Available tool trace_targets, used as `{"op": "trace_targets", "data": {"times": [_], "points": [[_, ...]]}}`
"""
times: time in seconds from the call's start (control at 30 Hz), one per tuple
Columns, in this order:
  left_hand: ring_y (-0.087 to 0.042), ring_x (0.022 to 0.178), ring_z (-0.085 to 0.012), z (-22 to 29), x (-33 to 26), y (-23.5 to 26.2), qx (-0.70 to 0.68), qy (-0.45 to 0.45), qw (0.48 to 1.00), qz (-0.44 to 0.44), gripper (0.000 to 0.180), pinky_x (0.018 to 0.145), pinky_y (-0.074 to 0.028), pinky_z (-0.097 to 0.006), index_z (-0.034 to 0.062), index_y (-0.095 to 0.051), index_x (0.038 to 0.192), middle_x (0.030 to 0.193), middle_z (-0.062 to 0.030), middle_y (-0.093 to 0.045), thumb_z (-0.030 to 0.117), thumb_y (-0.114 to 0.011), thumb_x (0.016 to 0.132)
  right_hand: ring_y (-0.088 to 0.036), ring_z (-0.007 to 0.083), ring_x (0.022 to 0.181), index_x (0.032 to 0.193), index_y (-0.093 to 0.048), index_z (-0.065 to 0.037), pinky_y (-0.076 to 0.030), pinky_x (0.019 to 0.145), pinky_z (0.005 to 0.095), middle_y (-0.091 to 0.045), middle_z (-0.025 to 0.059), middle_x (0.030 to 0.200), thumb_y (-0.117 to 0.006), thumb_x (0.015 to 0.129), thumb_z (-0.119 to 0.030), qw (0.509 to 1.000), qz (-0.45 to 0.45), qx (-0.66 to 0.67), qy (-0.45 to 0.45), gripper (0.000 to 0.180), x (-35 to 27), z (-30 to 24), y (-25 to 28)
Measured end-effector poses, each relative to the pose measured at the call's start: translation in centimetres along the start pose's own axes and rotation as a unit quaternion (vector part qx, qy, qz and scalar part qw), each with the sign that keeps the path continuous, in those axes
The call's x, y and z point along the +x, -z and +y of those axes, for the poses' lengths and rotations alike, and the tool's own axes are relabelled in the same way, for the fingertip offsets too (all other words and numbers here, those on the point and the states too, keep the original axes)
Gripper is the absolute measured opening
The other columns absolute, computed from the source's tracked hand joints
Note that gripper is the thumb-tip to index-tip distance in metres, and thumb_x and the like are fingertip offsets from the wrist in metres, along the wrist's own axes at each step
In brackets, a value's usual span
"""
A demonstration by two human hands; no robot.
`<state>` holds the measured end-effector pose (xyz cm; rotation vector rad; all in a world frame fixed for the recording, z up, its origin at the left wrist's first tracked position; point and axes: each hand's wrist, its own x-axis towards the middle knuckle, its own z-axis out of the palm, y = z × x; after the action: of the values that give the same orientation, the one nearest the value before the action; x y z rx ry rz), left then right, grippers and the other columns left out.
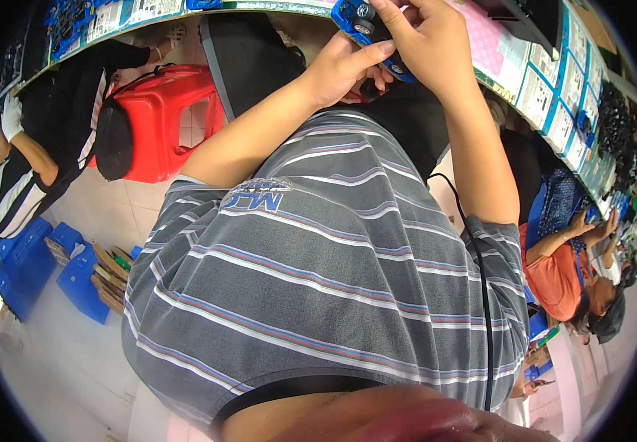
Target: The person assembles toy cars by taking car bodies from the table, retrieving wheel axles from a container, snapping the wheel axles into the underside of each car body by hand, and placing the assembled cars onto the table.
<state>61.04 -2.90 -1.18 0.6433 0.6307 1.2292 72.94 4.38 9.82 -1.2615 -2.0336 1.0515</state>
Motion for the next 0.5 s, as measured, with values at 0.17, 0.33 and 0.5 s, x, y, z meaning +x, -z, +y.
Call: {"op": "trace_targets", "data": {"times": [0.17,0.33,0.5], "points": [[-0.067,0.073,-0.0145,0.2,-0.4,-0.3,0.001,-0.002,1.0,0.013,0.04,0.06,-0.056,-0.026,0.0005,-0.056,0.121,0.093,-0.011,-0.067,0.028,-0.067,0.094,-0.062,0.015,0.071,0.11,-0.065,0.005,-0.05,0.064,0.0272,-0.067,0.0115,0.084,-0.072,0.084,-0.004,0.997,-0.059,0.041,-0.024,0.029,-1.1,-1.0,1.5],[-0.067,0.072,-0.014,0.0,-0.5,0.0,0.008,0.015,1.0,0.012,0.038,0.06,-0.056,-0.026,0.001,-0.057,0.118,0.092,-0.0105,-0.068,0.028,-0.067,0.093,-0.06,0.0109,0.074,0.106,-0.066,0.005,-0.05,0.066,0.0251,-0.066,0.0084,0.085,-0.072,0.083,0.0,0.999,-0.028,0.001,0.033,0.024,-1.0,-0.3,1.9],[-0.066,0.071,-0.0143,0.0,-0.1,-0.3,0.007,0.004,1.0,-0.013,0.033,0.06,-0.056,-0.026,0.0007,-0.06,0.109,0.089,-0.0105,-0.068,0.028,-0.069,0.093,-0.062,0.019,0.083,0.113,-0.062,0.004,-0.051,0.071,0.0306,-0.066,0.0118,0.096,-0.073,0.086,-0.012,0.903,0.283,-0.306,0.105,0.033,2.6,1.7,7.8]]}}
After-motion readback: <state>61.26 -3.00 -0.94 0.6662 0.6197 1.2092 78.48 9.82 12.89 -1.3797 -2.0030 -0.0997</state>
